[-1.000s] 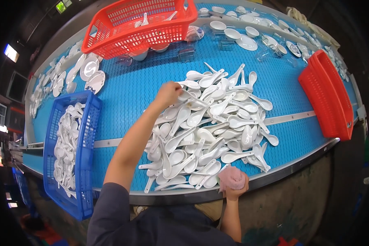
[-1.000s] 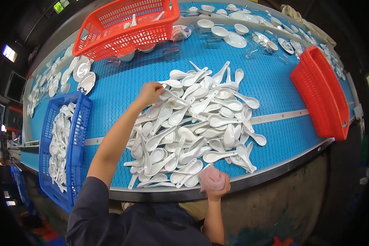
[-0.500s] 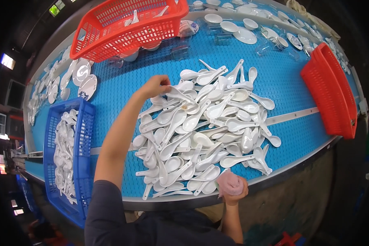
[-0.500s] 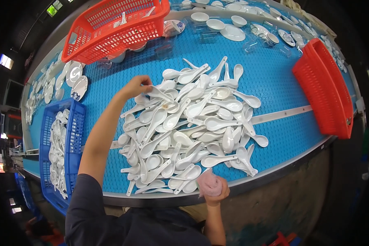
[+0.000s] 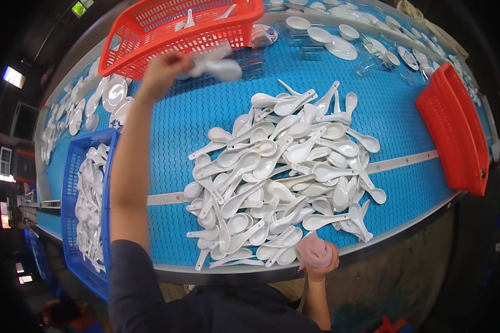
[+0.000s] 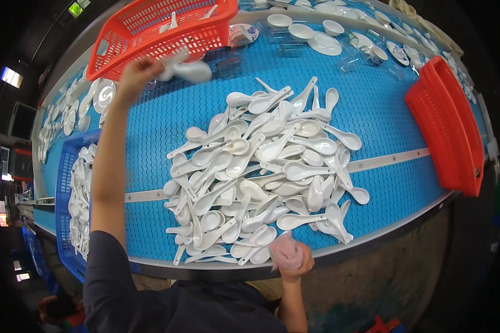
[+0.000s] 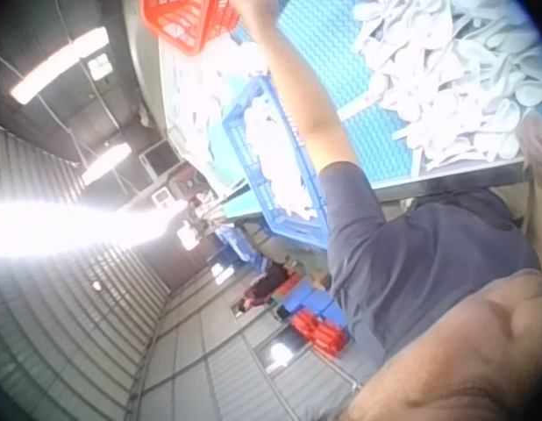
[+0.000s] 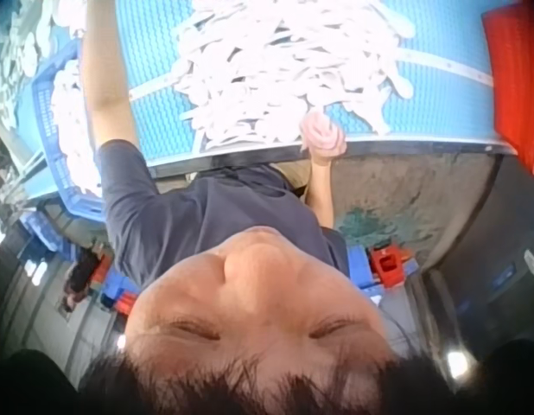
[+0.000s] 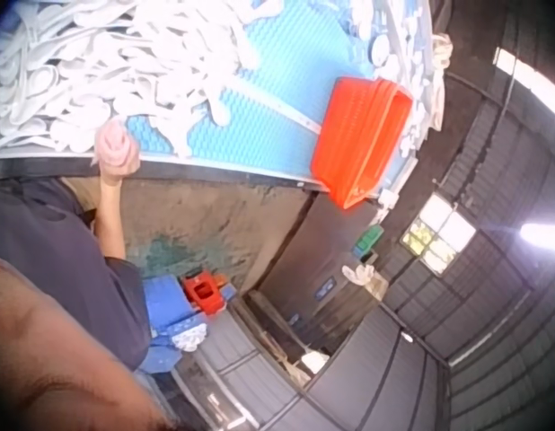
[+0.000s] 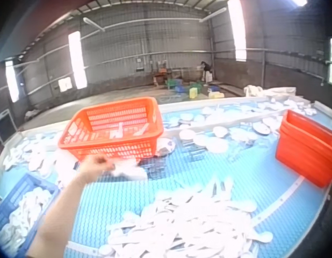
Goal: Wiping white plastic spoons with a cloth and sorting them into baskets.
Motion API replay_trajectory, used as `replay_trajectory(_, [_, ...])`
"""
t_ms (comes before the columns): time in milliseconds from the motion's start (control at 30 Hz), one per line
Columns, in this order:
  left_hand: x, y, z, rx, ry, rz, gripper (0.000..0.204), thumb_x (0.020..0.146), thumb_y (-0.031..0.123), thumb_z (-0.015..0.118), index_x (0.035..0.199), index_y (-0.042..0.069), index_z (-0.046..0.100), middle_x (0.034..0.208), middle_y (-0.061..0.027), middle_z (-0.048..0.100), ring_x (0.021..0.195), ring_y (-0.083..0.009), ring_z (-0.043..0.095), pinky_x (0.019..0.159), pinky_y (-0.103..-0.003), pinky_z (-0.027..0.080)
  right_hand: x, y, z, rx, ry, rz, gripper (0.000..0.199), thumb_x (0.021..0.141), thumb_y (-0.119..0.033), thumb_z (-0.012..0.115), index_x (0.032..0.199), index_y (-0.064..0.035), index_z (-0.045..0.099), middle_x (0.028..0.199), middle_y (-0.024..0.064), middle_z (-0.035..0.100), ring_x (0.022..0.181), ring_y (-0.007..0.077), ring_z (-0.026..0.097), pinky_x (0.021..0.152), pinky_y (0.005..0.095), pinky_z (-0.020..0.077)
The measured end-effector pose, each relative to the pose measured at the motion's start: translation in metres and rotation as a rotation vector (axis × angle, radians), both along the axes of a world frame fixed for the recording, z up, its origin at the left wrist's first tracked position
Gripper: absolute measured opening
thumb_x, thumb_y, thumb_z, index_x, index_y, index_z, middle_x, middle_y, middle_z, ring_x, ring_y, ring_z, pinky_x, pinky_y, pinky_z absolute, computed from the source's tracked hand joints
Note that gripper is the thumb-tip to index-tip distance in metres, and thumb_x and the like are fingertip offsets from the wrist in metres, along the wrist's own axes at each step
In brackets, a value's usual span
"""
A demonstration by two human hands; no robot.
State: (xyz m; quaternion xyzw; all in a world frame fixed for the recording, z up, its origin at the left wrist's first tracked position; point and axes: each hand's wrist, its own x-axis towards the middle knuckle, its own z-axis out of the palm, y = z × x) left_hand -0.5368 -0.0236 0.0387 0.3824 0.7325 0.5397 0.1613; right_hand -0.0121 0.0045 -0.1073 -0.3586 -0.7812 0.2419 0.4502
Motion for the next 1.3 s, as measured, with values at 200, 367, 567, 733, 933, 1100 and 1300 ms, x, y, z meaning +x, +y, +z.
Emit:
replay_trajectory(200, [-0.079, 0.009, 0.074, 0.072, 0.468, 0.468, 0.045, 0.075, 0.025, 0.069, 0.106, -0.003, 0.054, 0.092, -0.0165, 0.061, 0.086, -0.0224, 0.060, 0.071, -0.036, 0.050, -0.001, 0.000, -0.004, 0.020, 0.005, 0.009, 0.035, 0.064, -0.020, 0.072, 0.085, 0.0004, 0.054, 0.073, 0.0135, 0.059, 0.060, 0.0294, 0.060, 0.055, 0.0327, 0.0482])
replay_trajectory(367, [0.049, 0.039, -0.004, -0.394, 0.671, -0.081, 0.037, 0.068, 0.013, 0.069, 0.102, 0.002, 0.059, 0.098, -0.0167, 0.061, 0.084, -0.0280, 0.060, 0.075, -0.036, 0.048, 0.005, -0.001, -0.008, -0.008, 0.001, -0.003, 0.039, 0.062, -0.021, 0.074, 0.087, 0.0005, 0.053, 0.074, 0.0143, 0.059, 0.061, 0.0296, 0.060, 0.056, 0.0327, 0.0485])
replay_trajectory(567, [0.138, 0.007, -0.096, -0.710, 0.343, -0.374, 0.024, 0.068, 0.011, 0.067, 0.090, 0.002, 0.064, 0.082, -0.0144, 0.063, 0.076, -0.0270, 0.060, 0.069, -0.034, 0.047, 0.006, -0.001, -0.007, -0.071, 0.022, 0.037, 0.041, 0.061, -0.022, 0.074, 0.090, -0.0008, 0.054, 0.076, 0.0123, 0.060, 0.066, 0.0287, 0.060, 0.061, 0.0328, 0.0480])
replay_trajectory(733, [0.151, -0.001, -0.100, -0.716, 0.398, -0.349, 0.032, 0.066, 0.018, 0.070, 0.091, 0.001, 0.062, 0.085, -0.0135, 0.061, 0.076, -0.0274, 0.059, 0.067, -0.035, 0.046, 0.002, -0.001, -0.003, -0.023, 0.010, 0.026, 0.040, 0.060, -0.022, 0.075, 0.086, 0.0008, 0.055, 0.076, 0.0140, 0.060, 0.062, 0.0293, 0.060, 0.058, 0.0323, 0.0490])
replay_trajectory(933, [0.167, 0.015, -0.100, -0.881, 0.504, -0.237, 0.040, 0.061, 0.034, 0.075, 0.081, 0.002, 0.060, 0.081, -0.0138, 0.062, 0.074, -0.0280, 0.061, 0.062, -0.037, 0.048, 0.001, -0.001, 0.002, -0.027, 0.013, 0.031, 0.040, 0.059, -0.021, 0.075, 0.087, 0.0004, 0.055, 0.076, 0.0135, 0.060, 0.063, 0.0293, 0.060, 0.057, 0.0325, 0.0488])
replay_trajectory(1100, [0.171, 0.016, -0.101, -1.019, 0.644, -0.217, 0.048, 0.060, 0.041, 0.075, 0.083, 0.001, 0.060, 0.080, -0.0144, 0.061, 0.066, -0.0281, 0.063, 0.056, -0.037, 0.050, 0.006, -0.001, -0.006, -0.090, 0.030, 0.060, 0.042, 0.058, -0.020, 0.076, 0.088, 0.0010, 0.055, 0.077, 0.0145, 0.060, 0.063, 0.0301, 0.060, 0.058, 0.0328, 0.0492])
replay_trajectory(1300, [0.174, 0.009, -0.099, -0.961, 0.675, -0.089, 0.058, 0.058, 0.050, 0.073, 0.082, -0.002, 0.062, 0.088, -0.0159, 0.059, 0.082, -0.0325, 0.059, 0.069, -0.040, 0.049, 0.006, -0.002, -0.002, -0.136, 0.037, 0.053, 0.042, 0.058, -0.019, 0.074, 0.091, -0.0004, 0.055, 0.077, 0.0128, 0.060, 0.067, 0.0296, 0.060, 0.063, 0.0337, 0.0478])
